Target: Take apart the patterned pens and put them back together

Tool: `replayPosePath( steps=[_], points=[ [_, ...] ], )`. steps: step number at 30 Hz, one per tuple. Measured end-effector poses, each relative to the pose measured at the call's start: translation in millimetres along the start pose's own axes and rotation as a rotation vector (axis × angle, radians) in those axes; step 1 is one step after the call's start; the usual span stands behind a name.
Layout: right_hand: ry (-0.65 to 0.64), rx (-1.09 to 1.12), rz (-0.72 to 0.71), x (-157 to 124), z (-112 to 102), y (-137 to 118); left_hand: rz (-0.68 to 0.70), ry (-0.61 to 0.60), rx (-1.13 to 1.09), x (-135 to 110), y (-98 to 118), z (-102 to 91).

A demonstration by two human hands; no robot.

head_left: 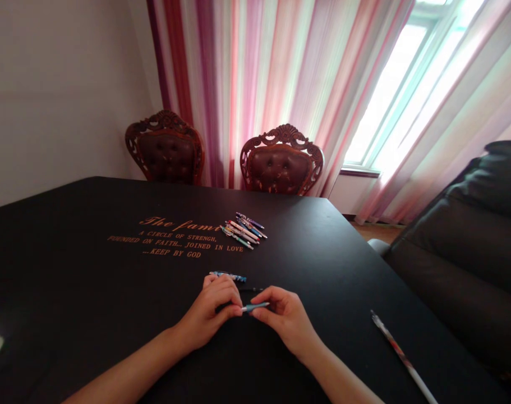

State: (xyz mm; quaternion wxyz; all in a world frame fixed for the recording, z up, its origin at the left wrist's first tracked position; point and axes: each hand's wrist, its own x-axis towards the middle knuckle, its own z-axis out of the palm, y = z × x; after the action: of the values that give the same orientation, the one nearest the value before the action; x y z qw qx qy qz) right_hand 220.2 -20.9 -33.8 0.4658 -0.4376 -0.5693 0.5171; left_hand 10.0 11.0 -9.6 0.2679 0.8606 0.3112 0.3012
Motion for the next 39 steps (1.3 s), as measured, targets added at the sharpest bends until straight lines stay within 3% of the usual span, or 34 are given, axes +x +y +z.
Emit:
replayPosePath(
  steps=[9,35,39],
  points=[
    [-0.064,0.191,0.057,-2.4,9.6,-12.5,0.002,0.035,-0.13,-2.9,-10.6,6.5],
    [0.01,0.07,0.035,-0.5,21.8,-6.3,0.03,0.04,-0.158,-2.8,-17.2,10.6],
    [0.009,0.129,0.054,0.0,26.9,-9.2,-0.01,0.025,-0.125,-3.4,-11.8,9.0]
  ],
)
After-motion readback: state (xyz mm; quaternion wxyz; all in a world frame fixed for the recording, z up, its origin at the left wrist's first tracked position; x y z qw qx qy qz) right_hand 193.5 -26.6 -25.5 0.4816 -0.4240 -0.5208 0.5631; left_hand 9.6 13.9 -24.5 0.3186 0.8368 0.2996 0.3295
